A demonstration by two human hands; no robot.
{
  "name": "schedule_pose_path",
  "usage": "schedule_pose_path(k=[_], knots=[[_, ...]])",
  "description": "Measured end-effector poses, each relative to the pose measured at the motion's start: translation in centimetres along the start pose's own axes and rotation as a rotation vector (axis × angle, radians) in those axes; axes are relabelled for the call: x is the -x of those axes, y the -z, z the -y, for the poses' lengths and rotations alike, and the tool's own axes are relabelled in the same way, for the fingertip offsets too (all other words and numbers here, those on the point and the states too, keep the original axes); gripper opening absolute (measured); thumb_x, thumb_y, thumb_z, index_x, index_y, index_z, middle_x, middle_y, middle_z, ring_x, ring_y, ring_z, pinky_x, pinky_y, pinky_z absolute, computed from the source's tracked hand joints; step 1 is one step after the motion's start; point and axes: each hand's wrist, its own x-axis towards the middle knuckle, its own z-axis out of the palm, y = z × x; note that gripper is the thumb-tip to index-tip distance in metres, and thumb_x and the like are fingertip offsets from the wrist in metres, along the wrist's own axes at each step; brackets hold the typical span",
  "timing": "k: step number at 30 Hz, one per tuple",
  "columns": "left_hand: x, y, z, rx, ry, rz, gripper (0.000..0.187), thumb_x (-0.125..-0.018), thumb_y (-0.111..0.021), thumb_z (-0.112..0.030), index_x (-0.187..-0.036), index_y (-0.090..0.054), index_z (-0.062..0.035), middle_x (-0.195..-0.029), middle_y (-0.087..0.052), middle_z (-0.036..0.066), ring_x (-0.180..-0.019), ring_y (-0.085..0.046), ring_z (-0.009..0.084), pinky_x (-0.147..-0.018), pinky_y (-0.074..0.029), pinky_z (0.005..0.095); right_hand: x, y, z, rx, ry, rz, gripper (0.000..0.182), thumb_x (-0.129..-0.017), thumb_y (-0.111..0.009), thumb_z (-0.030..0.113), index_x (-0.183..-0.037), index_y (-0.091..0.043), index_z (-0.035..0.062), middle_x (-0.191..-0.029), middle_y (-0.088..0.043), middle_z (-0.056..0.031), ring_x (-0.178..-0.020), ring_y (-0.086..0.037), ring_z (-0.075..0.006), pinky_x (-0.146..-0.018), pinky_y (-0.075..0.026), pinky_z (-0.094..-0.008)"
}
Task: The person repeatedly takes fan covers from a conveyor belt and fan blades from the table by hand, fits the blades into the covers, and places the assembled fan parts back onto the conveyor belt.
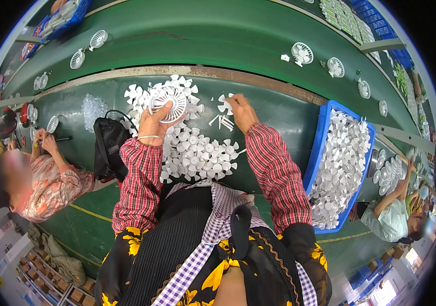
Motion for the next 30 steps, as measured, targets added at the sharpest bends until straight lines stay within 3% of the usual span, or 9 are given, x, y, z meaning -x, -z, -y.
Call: schedule_pose_path(k=[1, 4, 8, 11, 15, 17, 20, 23, 30], knots=[[0.0, -0.2, 0.1, -0.005, 0.013, 0.019, 0.035, -0.082, -0.061, -0.004, -0.114, -0.048, 0.0016, -0.105, -0.059, 0.014, -0.092, -0.061, 0.0266, -0.077, -0.055, 0.0443, -0.4, -0.1, -0.1, 0.038, 0.01, 0.122, 0.037, -0.075, -0.048, -0.006, -0.109, -0.057, 0.0067, -0.105, -0.048, -0.0171, -0.103, -0.05, -0.0336, -0.085, -0.046, -0.0381], [0.2, -0.8, 0.3, -0.027, 0.03, 0.058, 0.034, -0.083, -0.06, -0.004, -0.114, -0.048, 0.0019, -0.105, -0.059, 0.014, -0.092, -0.061, 0.0268, -0.078, -0.055, 0.0447, -1.3, -0.9, -0.3, 0.133, -0.073, 0.204, 0.037, -0.076, -0.048, -0.005, -0.11, -0.056, 0.0072, -0.105, -0.048, -0.0194, -0.102, -0.051, -0.0356, -0.085, -0.047, -0.0384], [1.0, -1.6, 1.2, -0.155, -0.052, 0.034, 0.034, -0.082, -0.062, -0.006, -0.111, -0.048, 0.0041, -0.102, -0.059, 0.015, -0.088, -0.062, 0.0241, -0.076, -0.055, 0.0404, -1.3, -1.1, -0.1, 0.095, -0.219, 0.212, 0.033, -0.075, -0.059, 0.004, -0.108, -0.056, 0.0066, -0.102, -0.049, -0.0214, -0.09, -0.057, -0.0389, -0.077, -0.049, -0.0424], [1.5, -1.8, 2.3, -0.24, -0.13, 0.069, 0.04, -0.079, -0.065, -0.006, -0.111, -0.046, 0.0065, -0.101, -0.06, 0.014, -0.089, -0.061, 0.0197, -0.076, -0.052, 0.0302, -0.1, -0.2, -0.6, -0.081, -0.195, -0.032, 0.034, -0.072, -0.066, 0.008, -0.104, -0.056, 0.0062, -0.098, -0.052, -0.0201, -0.085, -0.057, -0.038, -0.074, -0.049, -0.0439], [2.5, -3.0, 2.4, -0.355, -0.112, 0.216, 0.046, -0.078, -0.068, -0.009, -0.112, -0.042, 0.0079, -0.099, -0.059, 0.013, -0.086, -0.059, 0.0161, -0.074, -0.05, 0.0279, 0.5, 7.7, 6.6, -0.268, -0.085, -0.385, 0.034, -0.07, -0.069, -0.002, -0.102, -0.059, 0.0038, -0.09, -0.053, -0.0093, -0.063, -0.057, -0.0143, -0.057, -0.048, -0.0252], [2.7, -3.5, 3.0, -0.387, -0.116, 0.274, 0.047, -0.077, -0.069, -0.012, -0.11, -0.042, 0.0088, -0.098, -0.059, 0.012, -0.086, -0.059, 0.0153, -0.073, -0.049, 0.0259, 1.5, 10.0, 9.9, -0.292, 0.001, -0.407, 0.035, -0.071, -0.068, -0.002, -0.104, -0.059, 0.0035, -0.094, -0.053, -0.0096, -0.065, -0.058, -0.0152, -0.058, -0.049, -0.0271], [3.3, -4.4, 3.4, -0.437, -0.092, 0.342, 0.049, -0.077, -0.069, -0.01, -0.112, -0.04, 0.0078, -0.099, -0.058, 0.012, -0.087, -0.058, 0.015, -0.074, -0.049, 0.0246, 2.8, 10.8, 12.2, -0.22, 0.118, -0.301, 0.036, -0.072, -0.067, 0.001, -0.106, -0.056, 0.0023, -0.099, -0.049, -0.0125, -0.079, -0.059, -0.0274, -0.065, -0.05, -0.0336], [4.8, -6.3, 3.0, -0.412, -0.141, 0.381, 0.05, -0.078, -0.065, 0.0, -0.12, -0.038, 0.0029, -0.106, -0.053, 0.009, -0.097, -0.054, 0.0144, -0.08, -0.048, 0.0263, 3.4, 10.9, 13.1, -0.193, 0.114, -0.237, 0.037, -0.07, -0.066, 0.0, -0.106, -0.056, 0.0021, -0.096, -0.049, -0.0117, -0.083, -0.058, -0.0275, -0.068, -0.05, -0.0345], [5.9, -7.2, 3.6, -0.454, -0.183, 0.38, 0.048, -0.081, -0.063, -0.004, -0.121, -0.038, 0.0032, -0.106, -0.054, 0.01, -0.095, -0.054, 0.0141, -0.08, -0.048, 0.026, 4.1, 10.0, 13.7, -0.055, 0.154, -0.282, 0.037, -0.069, -0.066, 0.002, -0.105, -0.057, 0.0055, -0.092, -0.051, -0.0089, -0.079, -0.057, -0.026, -0.066, -0.049, -0.0347]])
